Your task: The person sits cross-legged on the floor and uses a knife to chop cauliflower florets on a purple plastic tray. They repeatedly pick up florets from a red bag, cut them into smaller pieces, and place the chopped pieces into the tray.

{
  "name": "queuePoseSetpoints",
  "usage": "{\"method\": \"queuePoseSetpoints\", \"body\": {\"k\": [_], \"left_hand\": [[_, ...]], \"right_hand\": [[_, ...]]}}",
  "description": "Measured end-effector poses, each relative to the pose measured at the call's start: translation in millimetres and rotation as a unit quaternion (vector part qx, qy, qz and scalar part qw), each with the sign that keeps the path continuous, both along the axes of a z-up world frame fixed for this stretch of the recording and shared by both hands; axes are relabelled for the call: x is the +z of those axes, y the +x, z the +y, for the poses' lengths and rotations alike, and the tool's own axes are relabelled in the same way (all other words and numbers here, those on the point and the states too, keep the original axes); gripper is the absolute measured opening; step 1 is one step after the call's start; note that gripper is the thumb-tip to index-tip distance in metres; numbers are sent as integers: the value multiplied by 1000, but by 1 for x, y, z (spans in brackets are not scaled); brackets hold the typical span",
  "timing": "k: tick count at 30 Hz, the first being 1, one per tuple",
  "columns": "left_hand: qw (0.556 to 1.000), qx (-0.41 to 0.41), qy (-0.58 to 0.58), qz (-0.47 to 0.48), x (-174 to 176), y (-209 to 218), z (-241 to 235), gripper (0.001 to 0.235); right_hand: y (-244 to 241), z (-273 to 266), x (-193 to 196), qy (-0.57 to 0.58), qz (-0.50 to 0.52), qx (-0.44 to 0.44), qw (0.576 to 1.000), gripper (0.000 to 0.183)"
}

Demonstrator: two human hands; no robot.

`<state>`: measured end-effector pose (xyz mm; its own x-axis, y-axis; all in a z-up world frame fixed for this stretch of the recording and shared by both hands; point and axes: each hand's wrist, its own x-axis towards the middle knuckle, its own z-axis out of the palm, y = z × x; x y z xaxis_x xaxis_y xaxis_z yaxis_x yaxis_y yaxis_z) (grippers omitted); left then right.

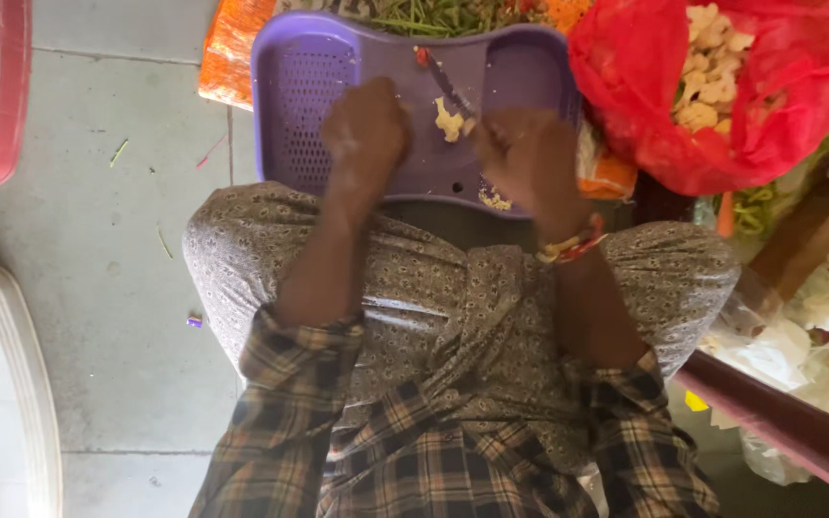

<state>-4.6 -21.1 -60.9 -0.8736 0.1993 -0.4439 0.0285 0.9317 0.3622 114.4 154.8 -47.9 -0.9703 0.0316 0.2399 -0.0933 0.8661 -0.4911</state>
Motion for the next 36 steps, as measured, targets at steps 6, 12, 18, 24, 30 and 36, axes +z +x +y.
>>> {"method": "queuePoseSetpoints", "body": {"k": [6,12,18,24,30,36], "left_hand": [[994,2,106,12,-18,32,34,63],[997,-41,35,-53,-32,7,24,41],[988,-39,130,79,-51,10,15,49],[971,-52,194,126,-60,33,25,22],[959,-106,226,137,-66,44,30,32],[954,-106,234,153,-73,47,28,17]], "right_hand": [[-4,33,13,-11,10,-22,1000,16],[-1,45,-10,-12,9,-25,1000,4],[5,31,-31,6,-85,5,996,15],[8,24,-29,-10,-20,22,1000,14],[13,14,-55,29,-4,-17,999,8],[18,-2,-94,-10,47,-36,998,13]]}}
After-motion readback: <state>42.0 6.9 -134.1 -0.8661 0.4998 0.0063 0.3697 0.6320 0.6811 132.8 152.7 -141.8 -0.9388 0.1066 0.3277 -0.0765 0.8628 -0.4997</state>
